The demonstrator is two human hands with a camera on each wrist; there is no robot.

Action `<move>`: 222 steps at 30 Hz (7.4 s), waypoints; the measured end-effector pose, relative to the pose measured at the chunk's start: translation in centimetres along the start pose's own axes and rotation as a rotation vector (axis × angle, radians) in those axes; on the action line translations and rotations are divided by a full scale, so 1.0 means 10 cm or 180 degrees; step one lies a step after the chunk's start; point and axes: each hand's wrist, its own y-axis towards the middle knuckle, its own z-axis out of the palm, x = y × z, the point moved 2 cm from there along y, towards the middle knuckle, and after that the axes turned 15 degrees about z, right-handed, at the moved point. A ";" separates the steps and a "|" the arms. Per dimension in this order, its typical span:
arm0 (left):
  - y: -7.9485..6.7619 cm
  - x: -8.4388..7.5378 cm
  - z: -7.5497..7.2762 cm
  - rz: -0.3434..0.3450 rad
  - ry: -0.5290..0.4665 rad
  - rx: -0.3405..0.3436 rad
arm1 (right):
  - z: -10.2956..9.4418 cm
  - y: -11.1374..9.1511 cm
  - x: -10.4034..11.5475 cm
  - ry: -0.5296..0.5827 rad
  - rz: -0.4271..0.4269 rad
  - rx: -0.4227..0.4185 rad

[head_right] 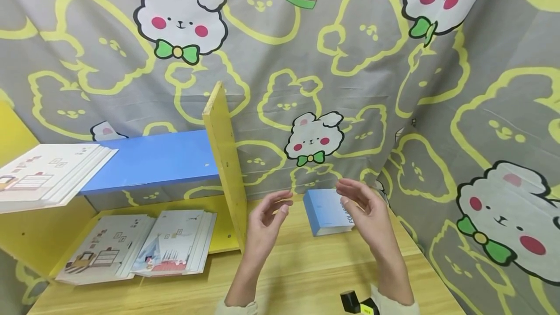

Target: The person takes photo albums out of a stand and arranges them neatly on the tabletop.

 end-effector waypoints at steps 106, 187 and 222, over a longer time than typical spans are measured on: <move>-0.36 -0.44 -1.04 -0.0026 0.0381 0.0233 | 1.24 -0.27 0.28 0.0102 -0.0428 0.0937; -0.53 -1.14 -2.54 0.0091 0.1273 -0.0352 | 2.34 -0.20 0.44 0.0613 -0.0153 0.0919; -0.66 -1.45 -3.11 -0.0050 0.1647 -0.0658 | 2.77 -0.11 0.51 0.0969 -0.0148 0.1078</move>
